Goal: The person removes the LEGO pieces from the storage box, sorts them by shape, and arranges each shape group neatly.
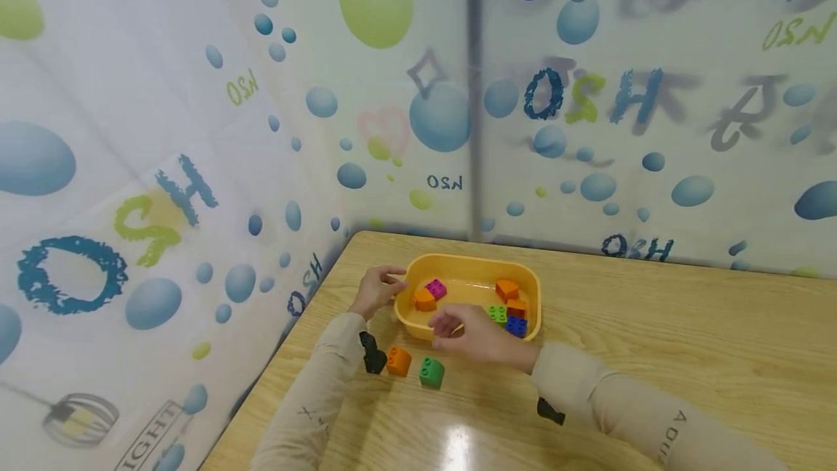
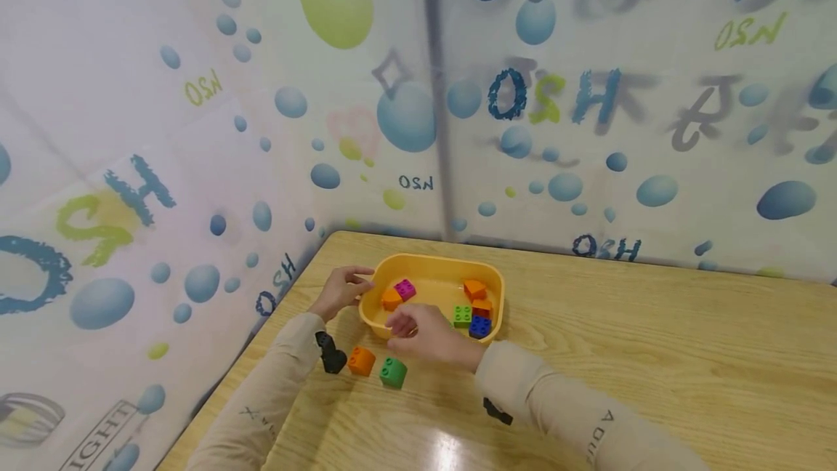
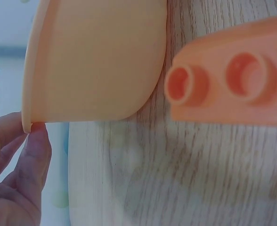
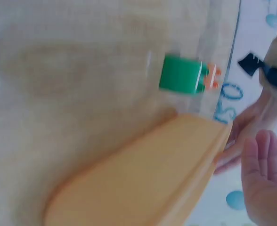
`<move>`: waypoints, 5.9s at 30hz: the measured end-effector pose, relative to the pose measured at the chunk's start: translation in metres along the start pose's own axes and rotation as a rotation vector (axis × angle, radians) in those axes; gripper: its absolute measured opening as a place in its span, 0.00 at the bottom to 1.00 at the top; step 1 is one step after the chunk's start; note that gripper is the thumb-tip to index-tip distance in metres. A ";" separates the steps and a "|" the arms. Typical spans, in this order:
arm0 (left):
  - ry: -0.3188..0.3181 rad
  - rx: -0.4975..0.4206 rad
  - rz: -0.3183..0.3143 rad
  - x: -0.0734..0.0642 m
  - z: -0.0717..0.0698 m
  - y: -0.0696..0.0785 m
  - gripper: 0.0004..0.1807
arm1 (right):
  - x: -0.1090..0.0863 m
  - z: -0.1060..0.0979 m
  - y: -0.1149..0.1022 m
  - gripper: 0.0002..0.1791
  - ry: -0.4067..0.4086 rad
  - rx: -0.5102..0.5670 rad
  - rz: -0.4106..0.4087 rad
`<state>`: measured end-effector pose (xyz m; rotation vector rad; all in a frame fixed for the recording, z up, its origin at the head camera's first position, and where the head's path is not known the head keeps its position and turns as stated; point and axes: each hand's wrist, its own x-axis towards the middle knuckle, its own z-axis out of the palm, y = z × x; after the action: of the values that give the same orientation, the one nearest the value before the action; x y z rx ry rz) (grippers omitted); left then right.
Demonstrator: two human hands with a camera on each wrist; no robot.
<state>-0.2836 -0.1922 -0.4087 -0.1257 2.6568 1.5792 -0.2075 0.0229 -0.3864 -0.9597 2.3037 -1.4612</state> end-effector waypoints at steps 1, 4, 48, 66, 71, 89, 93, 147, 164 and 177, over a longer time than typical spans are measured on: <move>-0.001 0.002 0.003 0.000 0.000 0.000 0.16 | 0.004 -0.003 0.000 0.09 0.006 -0.009 -0.004; -0.004 0.000 0.005 0.000 0.000 -0.001 0.16 | 0.015 -0.012 -0.004 0.09 0.026 -0.036 -0.022; -0.030 -0.046 -0.015 0.003 -0.002 0.000 0.16 | 0.089 0.005 0.048 0.21 0.129 -0.170 0.218; -0.018 -0.034 -0.005 0.003 0.001 -0.001 0.16 | 0.090 0.012 0.054 0.14 0.180 -0.244 0.221; -0.020 -0.013 0.003 0.002 -0.001 0.000 0.16 | 0.091 0.012 0.055 0.14 0.187 -0.244 0.252; -0.009 -0.004 0.011 0.002 0.000 -0.001 0.16 | 0.078 0.002 0.059 0.21 0.180 -0.099 0.406; -0.011 -0.004 0.008 0.002 -0.001 -0.001 0.16 | 0.076 0.001 0.061 0.18 0.182 -0.121 0.428; -0.015 -0.006 -0.014 0.004 0.004 0.000 0.15 | 0.070 -0.009 0.070 0.20 0.178 -0.178 0.320; -0.004 0.000 0.008 0.004 0.001 -0.003 0.16 | 0.036 -0.038 0.052 0.20 0.085 -0.102 0.084; -0.002 -0.018 0.011 0.005 0.000 0.000 0.15 | -0.013 -0.038 0.033 0.19 0.067 -0.036 0.011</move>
<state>-0.2890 -0.1930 -0.4092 -0.1099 2.6474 1.6058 -0.2310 0.0677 -0.3988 -0.9198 2.3860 -1.4748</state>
